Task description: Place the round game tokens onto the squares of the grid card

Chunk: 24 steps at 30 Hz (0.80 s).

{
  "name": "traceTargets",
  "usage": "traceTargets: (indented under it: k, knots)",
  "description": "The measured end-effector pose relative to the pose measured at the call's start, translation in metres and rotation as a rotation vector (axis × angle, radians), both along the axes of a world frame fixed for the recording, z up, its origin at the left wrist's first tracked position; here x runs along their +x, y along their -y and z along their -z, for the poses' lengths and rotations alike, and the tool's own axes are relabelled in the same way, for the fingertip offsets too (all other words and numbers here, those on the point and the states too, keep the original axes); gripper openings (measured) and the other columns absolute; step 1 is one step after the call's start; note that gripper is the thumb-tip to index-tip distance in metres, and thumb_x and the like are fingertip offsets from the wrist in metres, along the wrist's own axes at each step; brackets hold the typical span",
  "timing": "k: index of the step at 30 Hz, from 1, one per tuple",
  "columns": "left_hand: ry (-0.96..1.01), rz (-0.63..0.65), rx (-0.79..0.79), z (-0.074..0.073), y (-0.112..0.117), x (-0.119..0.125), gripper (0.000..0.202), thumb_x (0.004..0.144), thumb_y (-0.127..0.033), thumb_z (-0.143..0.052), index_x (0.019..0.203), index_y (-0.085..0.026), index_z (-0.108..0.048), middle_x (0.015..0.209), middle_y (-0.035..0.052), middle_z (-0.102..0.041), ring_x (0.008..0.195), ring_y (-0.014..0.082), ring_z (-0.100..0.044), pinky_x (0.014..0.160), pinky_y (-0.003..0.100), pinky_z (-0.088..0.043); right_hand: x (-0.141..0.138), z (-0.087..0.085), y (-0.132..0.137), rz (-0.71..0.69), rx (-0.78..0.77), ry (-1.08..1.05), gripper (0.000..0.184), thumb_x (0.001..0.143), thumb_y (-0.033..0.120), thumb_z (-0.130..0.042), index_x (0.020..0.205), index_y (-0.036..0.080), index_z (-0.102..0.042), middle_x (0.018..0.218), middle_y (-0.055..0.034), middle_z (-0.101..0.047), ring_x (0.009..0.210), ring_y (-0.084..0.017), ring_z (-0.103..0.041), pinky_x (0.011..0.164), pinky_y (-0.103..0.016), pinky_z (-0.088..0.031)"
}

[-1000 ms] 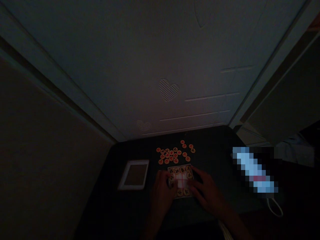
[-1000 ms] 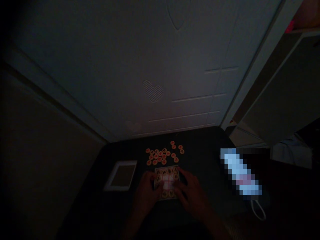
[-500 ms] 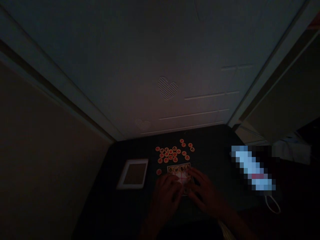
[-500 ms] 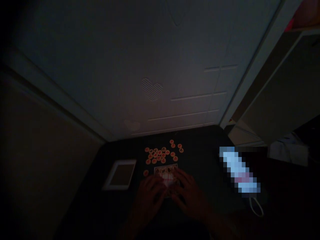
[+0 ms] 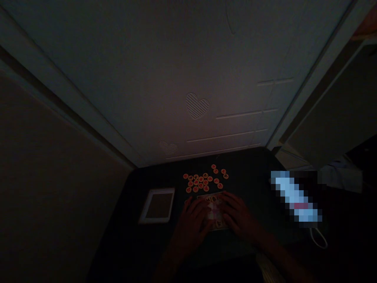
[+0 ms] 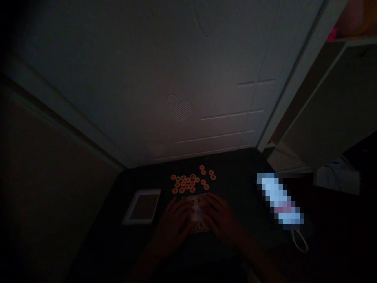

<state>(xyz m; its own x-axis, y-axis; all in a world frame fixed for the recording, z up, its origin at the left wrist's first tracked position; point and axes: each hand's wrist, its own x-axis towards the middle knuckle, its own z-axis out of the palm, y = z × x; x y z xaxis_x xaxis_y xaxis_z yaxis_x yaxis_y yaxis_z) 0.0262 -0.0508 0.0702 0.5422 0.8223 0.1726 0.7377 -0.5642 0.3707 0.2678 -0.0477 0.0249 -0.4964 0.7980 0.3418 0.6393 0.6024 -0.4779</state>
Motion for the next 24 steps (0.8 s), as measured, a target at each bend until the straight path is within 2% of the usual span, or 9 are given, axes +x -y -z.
traceTargets:
  k: [6, 10, 16, 20, 24]
  knots:
    - [-0.002, 0.044, 0.069, 0.007, -0.009, 0.001, 0.026, 0.097, -0.035, -0.055, 0.121, -0.028, -0.066, 0.132, 0.0027, -0.066, 0.129, 0.0255, -0.053, 0.118, 0.058, -0.03, -0.008, -0.003, -0.012, 0.007, 0.041, 0.062, 0.034, 0.096, 0.029, -0.057, 0.13, 0.031, -0.065, 0.163, -0.005, -0.028, 0.148, -0.034, -0.028, 0.112, -0.055, -0.04]
    - [0.003, 0.031, 0.07, 0.011, -0.007, 0.0, 0.024, 0.097, -0.036, -0.056, 0.117, -0.027, -0.067, 0.124, 0.0028, -0.07, 0.123, 0.0245, -0.057, 0.119, 0.058, -0.028, -0.007, -0.001, -0.013, 0.013, 0.033, 0.059, 0.038, 0.097, 0.031, -0.056, 0.134, 0.03, -0.062, 0.164, -0.0057, -0.027, 0.148, -0.034, -0.028, 0.111, -0.056, -0.04]
    - [0.012, 0.01, 0.048, 0.009, -0.006, -0.001, 0.025, 0.097, -0.037, -0.055, 0.118, -0.027, -0.066, 0.123, 0.0037, -0.07, 0.123, 0.0253, -0.056, 0.118, 0.059, -0.029, -0.007, 0.0, -0.013, 0.011, 0.014, 0.02, 0.038, 0.096, 0.032, -0.056, 0.134, 0.03, -0.063, 0.16, -0.007, -0.035, 0.146, -0.033, -0.032, 0.111, -0.056, -0.041]
    - [0.012, 0.014, 0.046, 0.005, -0.005, -0.001, 0.025, 0.097, -0.036, -0.055, 0.118, -0.028, -0.066, 0.124, 0.0035, -0.069, 0.124, 0.025, -0.056, 0.118, 0.06, -0.03, -0.003, 0.003, -0.01, 0.017, 0.012, -0.085, 0.03, 0.096, 0.031, -0.057, 0.123, 0.029, -0.069, 0.155, -0.0066, -0.043, 0.142, -0.032, -0.038, 0.111, -0.054, -0.041]
    - [0.043, -0.001, 0.058, 0.005, -0.004, -0.007, 0.021, 0.097, -0.034, -0.056, 0.113, -0.027, -0.067, 0.125, 0.0042, -0.068, 0.123, 0.0245, -0.057, 0.117, 0.058, -0.032, 0.005, 0.008, -0.007, 0.126, -0.01, -0.23, 0.025, 0.099, 0.029, -0.051, 0.113, 0.027, -0.072, 0.139, -0.0078, -0.057, 0.132, -0.028, -0.049, 0.108, -0.049, -0.046]
